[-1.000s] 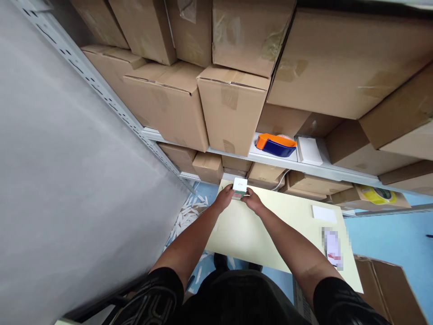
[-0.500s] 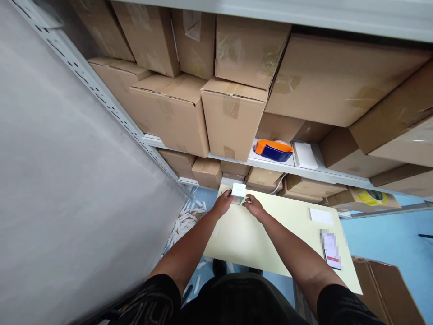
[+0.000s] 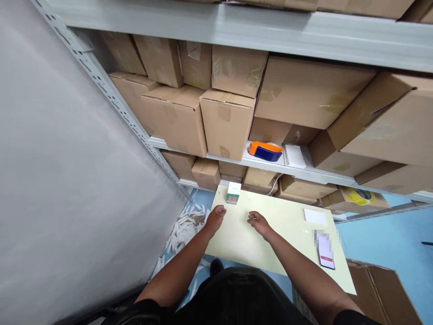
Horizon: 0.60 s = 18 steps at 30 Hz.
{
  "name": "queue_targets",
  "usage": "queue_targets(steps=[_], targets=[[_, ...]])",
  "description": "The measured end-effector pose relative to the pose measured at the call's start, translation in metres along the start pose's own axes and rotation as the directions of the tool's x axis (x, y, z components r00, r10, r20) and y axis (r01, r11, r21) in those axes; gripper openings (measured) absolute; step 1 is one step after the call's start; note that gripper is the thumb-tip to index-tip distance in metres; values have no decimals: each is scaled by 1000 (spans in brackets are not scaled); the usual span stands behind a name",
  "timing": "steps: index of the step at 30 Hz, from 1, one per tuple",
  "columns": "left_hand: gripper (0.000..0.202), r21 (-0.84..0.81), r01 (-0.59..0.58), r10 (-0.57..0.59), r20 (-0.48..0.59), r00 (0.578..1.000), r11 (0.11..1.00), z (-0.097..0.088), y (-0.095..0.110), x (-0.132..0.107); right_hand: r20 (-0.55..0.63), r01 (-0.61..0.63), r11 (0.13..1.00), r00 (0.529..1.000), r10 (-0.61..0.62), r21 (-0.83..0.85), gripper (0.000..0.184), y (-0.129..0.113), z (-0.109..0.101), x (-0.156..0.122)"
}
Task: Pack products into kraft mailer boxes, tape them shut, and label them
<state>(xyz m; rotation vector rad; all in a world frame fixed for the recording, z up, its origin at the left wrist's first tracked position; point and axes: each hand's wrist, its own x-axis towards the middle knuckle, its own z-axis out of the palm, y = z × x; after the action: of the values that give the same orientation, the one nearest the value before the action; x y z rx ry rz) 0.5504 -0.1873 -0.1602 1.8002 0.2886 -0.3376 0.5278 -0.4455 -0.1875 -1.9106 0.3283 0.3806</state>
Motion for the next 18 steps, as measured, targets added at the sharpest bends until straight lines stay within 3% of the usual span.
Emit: queue_targets(steps=[4,7,9,11,13,15,16,18], targets=[[31,-29,21,-23,-72,997,999,10,-2,-27,25,51,998,998,-50,-32,33,9,-16,-17],[29,-47,20,-24,-94,995,999,19,-2,-46,16,178,981,984,-177,-81,26,-11,-43,-26],[28,-55,18,-23,-80,997,998,25,-7,-59,-41,355,916,929,-368,-186,25,-46,-70,-27],[27,-49,23,-26,-64,998,999,29,-14,-71,-113,517,776,802,-586,-361,26,-95,-102,-23],[28,-30,38,-39,-53,998,999,32,-22,-82,-144,587,627,661,-736,-513,30,-151,-131,-11],[28,-8,56,-56,-38,998,998,33,-30,-92,-136,577,517,574,-807,-633,34,-203,-153,7],[29,6,59,-58,-29,998,998,33,-32,-96,-118,549,474,560,-820,-688,35,-225,-160,17],[30,42,43,-43,-9,999,998,32,-36,-103,-78,438,414,606,-792,-798,38,-257,-165,36]])
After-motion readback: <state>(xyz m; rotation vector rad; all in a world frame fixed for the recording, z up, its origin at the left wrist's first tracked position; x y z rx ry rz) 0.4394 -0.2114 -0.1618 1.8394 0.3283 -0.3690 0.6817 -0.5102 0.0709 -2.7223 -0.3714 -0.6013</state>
